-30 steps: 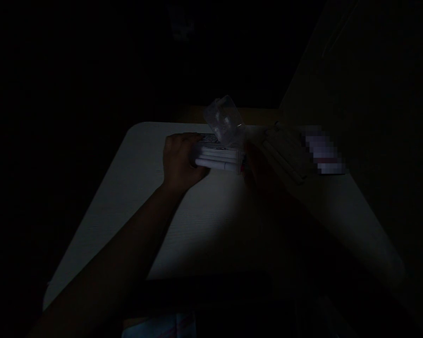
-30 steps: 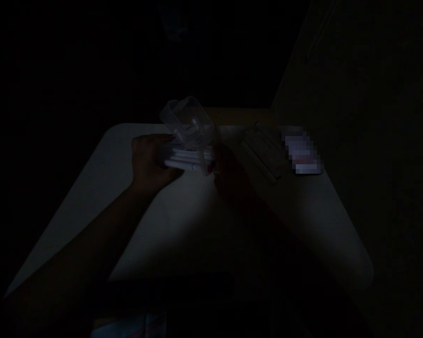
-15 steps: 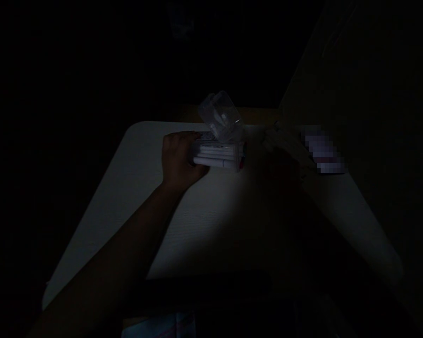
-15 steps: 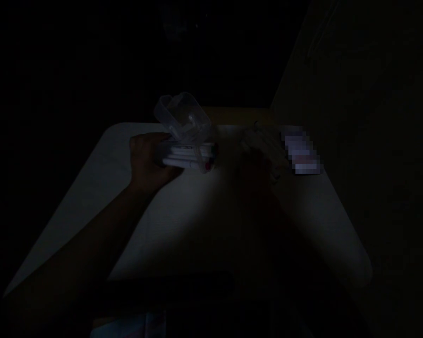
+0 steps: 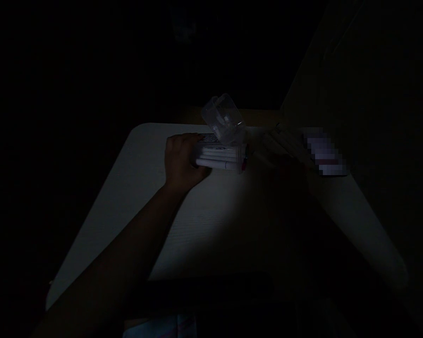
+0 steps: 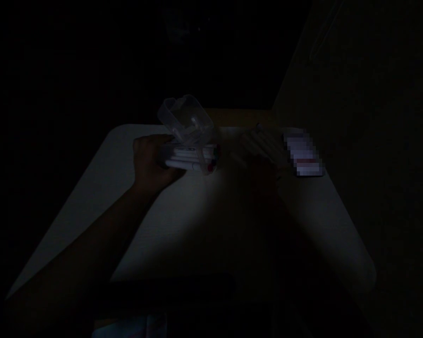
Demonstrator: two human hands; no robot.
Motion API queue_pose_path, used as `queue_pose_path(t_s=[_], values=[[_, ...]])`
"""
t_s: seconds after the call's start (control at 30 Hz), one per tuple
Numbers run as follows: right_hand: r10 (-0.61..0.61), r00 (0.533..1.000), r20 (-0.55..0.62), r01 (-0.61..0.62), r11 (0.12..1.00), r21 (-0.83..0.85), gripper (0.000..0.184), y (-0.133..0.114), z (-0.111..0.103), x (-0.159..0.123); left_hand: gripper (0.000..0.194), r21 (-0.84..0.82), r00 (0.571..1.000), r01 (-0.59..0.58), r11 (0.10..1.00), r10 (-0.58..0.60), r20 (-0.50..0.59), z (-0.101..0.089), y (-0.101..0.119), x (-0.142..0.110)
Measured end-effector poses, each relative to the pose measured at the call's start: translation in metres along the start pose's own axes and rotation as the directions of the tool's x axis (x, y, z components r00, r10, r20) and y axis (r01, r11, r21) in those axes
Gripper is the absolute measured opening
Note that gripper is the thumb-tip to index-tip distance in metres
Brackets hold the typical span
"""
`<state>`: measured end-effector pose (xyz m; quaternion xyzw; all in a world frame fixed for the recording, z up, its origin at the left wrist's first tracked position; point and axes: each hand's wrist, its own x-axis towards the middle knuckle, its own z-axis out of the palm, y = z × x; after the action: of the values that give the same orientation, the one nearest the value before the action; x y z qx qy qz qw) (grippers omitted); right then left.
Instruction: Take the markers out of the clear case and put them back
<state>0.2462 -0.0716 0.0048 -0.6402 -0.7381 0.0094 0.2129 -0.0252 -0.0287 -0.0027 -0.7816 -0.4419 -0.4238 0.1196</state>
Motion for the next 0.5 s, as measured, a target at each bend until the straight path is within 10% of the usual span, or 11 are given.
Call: queue_pose_path(t_s=[0.5], values=[[0.017, 0.998, -0.068, -0.011, 0.996, 0.083, 0.034, 0.0053, -0.0012, -0.0065, 0.061, -0.027, 1.0, 0.018, 0.999, -0.018, 0.022, -0.0001, 0.0004, 0.0009]])
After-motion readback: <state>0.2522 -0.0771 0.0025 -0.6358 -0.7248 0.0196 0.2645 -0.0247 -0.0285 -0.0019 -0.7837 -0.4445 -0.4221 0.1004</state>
